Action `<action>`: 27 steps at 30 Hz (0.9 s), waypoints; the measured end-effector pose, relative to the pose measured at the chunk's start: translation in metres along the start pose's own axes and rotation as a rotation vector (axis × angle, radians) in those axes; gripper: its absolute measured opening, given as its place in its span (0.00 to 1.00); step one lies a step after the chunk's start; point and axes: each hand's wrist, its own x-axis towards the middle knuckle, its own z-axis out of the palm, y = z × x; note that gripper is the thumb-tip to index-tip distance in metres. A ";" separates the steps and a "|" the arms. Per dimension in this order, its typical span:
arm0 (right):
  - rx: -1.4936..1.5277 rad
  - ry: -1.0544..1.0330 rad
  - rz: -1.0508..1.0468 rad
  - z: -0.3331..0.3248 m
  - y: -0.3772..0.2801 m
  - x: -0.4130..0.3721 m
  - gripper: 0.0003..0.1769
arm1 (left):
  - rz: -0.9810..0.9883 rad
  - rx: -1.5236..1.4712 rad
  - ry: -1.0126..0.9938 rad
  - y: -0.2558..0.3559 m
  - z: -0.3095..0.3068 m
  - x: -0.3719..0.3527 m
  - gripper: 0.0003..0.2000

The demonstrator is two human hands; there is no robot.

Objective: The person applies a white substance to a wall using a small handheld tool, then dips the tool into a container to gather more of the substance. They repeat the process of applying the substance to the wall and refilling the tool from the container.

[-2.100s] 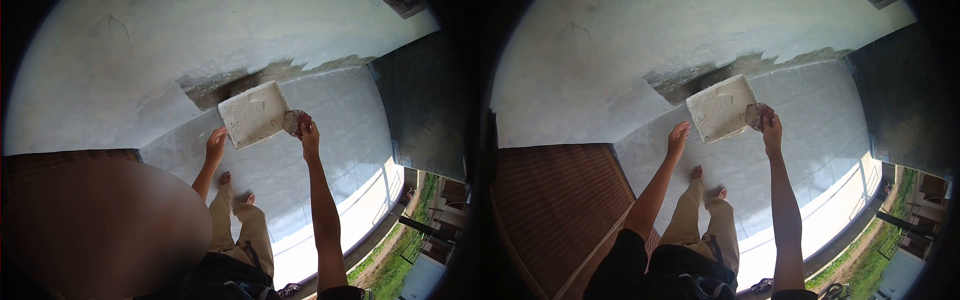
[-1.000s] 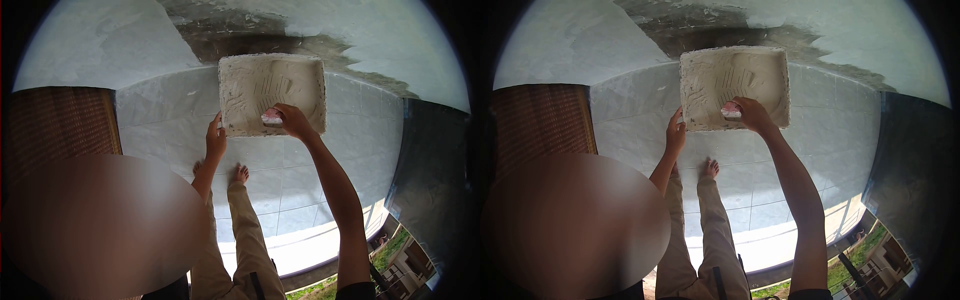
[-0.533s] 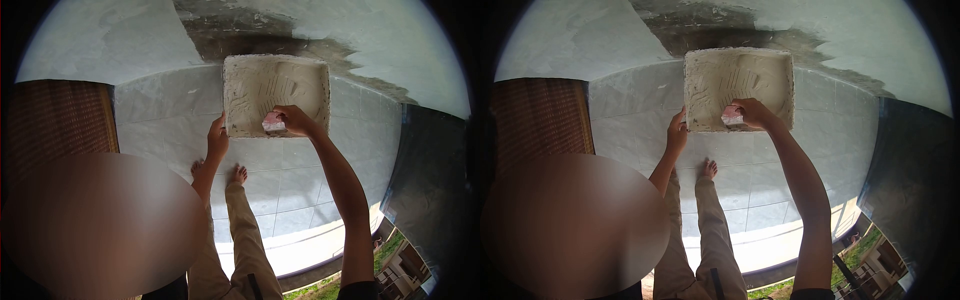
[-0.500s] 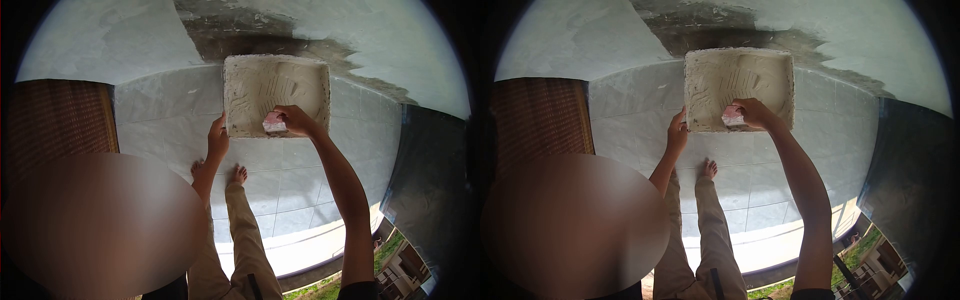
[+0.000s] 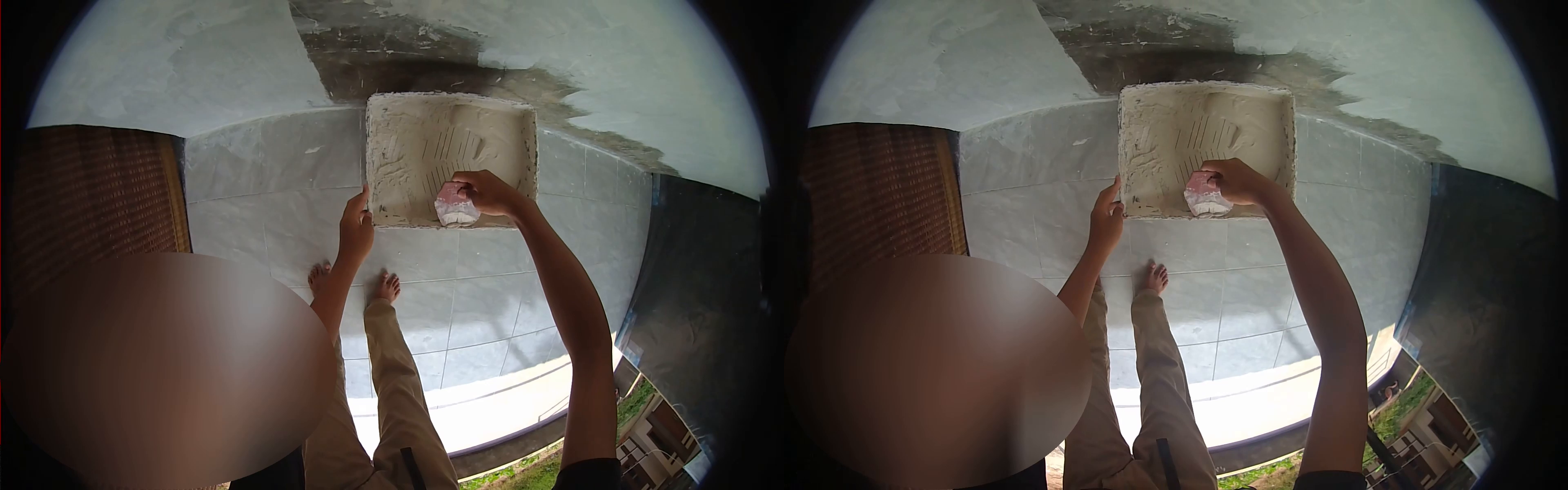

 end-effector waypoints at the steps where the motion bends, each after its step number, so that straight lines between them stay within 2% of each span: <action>1: -0.006 -0.017 0.017 -0.003 -0.001 -0.001 0.13 | 0.001 -0.003 -0.001 0.003 0.000 -0.001 0.33; 5: -0.138 -0.120 0.062 -0.012 0.010 0.001 0.13 | 0.020 0.012 0.002 0.000 0.000 0.000 0.33; 7: 0.007 0.015 0.076 -0.011 0.029 0.001 0.13 | 0.017 -0.004 0.001 -0.001 0.000 -0.001 0.33; 11: -0.022 0.103 0.127 -0.006 0.030 0.002 0.12 | 0.062 0.038 0.009 0.000 0.000 -0.002 0.33; 13: 0.109 0.137 0.105 0.005 0.029 0.006 0.11 | 0.070 0.023 0.013 0.000 0.002 -0.002 0.33; 16: 0.105 0.184 0.014 0.027 0.022 0.020 0.11 | 0.084 0.059 0.017 -0.001 0.001 -0.002 0.33; 19: 0.063 0.157 0.029 0.031 0.007 0.025 0.12 | 0.038 0.018 -0.016 -0.002 0.000 -0.002 0.33; 21: 0.052 0.136 0.025 0.036 0.012 0.029 0.12 | 0.101 0.047 -0.003 -0.003 0.000 -0.001 0.33; 25: 0.138 0.136 -0.006 0.037 0.022 0.027 0.13 | 0.099 0.060 -0.005 -0.006 -0.001 -0.001 0.33; 27: 0.142 0.148 -0.028 0.036 0.023 0.024 0.15 | 0.007 0.045 -0.012 -0.007 0.000 -0.001 0.33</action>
